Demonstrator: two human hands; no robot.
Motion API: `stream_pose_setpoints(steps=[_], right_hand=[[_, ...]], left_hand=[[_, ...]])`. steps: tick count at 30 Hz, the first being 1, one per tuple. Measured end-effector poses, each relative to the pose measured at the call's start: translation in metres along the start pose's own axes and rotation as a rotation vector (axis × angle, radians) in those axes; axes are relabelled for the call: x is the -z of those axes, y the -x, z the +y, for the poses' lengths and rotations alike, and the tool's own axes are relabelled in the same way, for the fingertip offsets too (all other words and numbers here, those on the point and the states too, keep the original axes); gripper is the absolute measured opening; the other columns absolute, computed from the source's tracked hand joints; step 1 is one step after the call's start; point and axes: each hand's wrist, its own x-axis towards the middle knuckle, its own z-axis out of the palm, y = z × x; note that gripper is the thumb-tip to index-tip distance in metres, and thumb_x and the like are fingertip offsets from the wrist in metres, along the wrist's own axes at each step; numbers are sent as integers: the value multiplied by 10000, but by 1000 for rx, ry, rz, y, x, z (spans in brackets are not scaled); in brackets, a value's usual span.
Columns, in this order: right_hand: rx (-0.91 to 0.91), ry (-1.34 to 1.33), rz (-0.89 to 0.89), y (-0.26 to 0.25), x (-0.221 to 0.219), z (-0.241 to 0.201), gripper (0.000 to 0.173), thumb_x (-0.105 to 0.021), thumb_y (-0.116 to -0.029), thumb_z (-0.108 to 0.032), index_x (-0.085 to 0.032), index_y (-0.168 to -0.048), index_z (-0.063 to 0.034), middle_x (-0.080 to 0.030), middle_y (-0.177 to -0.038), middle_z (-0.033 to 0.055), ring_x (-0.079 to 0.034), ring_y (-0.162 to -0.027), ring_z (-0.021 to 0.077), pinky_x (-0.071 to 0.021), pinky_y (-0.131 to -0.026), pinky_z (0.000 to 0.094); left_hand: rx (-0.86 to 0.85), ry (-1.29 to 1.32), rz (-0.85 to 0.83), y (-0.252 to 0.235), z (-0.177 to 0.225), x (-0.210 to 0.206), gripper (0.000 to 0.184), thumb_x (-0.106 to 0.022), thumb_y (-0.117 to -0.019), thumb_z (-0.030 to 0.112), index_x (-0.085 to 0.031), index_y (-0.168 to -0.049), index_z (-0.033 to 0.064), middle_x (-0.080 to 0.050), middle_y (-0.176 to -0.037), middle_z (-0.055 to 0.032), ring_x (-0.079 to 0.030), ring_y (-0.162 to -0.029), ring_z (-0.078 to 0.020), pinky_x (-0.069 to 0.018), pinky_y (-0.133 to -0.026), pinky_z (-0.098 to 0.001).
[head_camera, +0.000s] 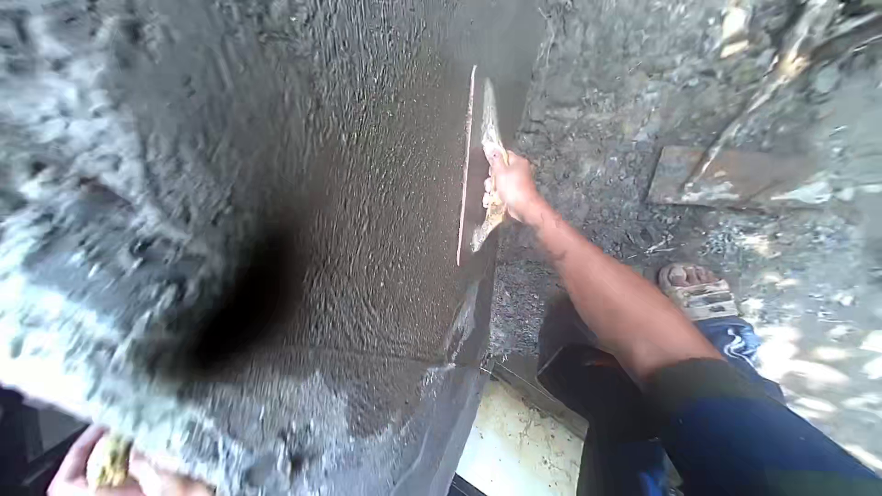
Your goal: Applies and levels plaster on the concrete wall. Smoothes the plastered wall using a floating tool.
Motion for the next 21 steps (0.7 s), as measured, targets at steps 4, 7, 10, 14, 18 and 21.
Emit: stream_pose_setpoints(steps=[4,7,10,14,18,21], right_hand=[[-73,-35,85,69,58,-3,618,-437,-1042,-624,-611,-1211,-56,-611,-747,82,-627,-572,223,-607,-590,465],[-113,-95,138,140,154,-1,655,-439,-1004,-699,-604,-1263,-120,-567,-728,35,-587,-580,196,-583,-594,447],[-150,-34,247,192,264,-3,686,-452,-972,-744,-593,-1261,-138,-606,-784,44,-611,-607,186,-584,-594,423],[-143,193,441,255,355,-19,656,-406,-1018,-687,-605,-1211,-93,-609,-810,37,-600,-604,158,-575,-600,418],[-121,223,501,287,395,-26,579,-411,-1058,-603,-564,-1255,-81,-576,-786,13,-580,-569,130,-573,-577,380],[-132,180,510,297,410,-21,482,-406,-1068,-583,-556,-1139,-130,-534,-685,-34,-547,-496,102,-552,-507,333]], left_hand=[[-40,-12,163,-8,38,-26,466,-477,-1062,136,-372,-1405,-161,-510,-1400,-247,-545,-1293,-195,-448,-1114,-328],[-40,49,394,-1,65,-17,488,-490,-1057,120,-341,-1404,-187,-518,-1376,-269,-560,-1272,-233,-461,-1102,-355],[-30,212,496,23,117,13,620,-567,-1042,189,-281,-1446,-184,-566,-1343,-217,-592,-1255,-190,-514,-1072,-359],[-138,326,-324,80,221,-29,710,-847,-804,451,-523,-1351,136,-660,-1179,35,-651,-1021,-35,-591,-874,-294],[-491,110,-1066,99,259,-183,421,-672,-988,383,-624,-1337,154,-666,-1214,-92,-695,-1016,-241,-600,-850,-467],[-590,-344,-999,60,229,-280,305,-529,-1049,198,-584,-1342,128,-616,-1289,-188,-671,-1062,-411,-586,-780,-585]])
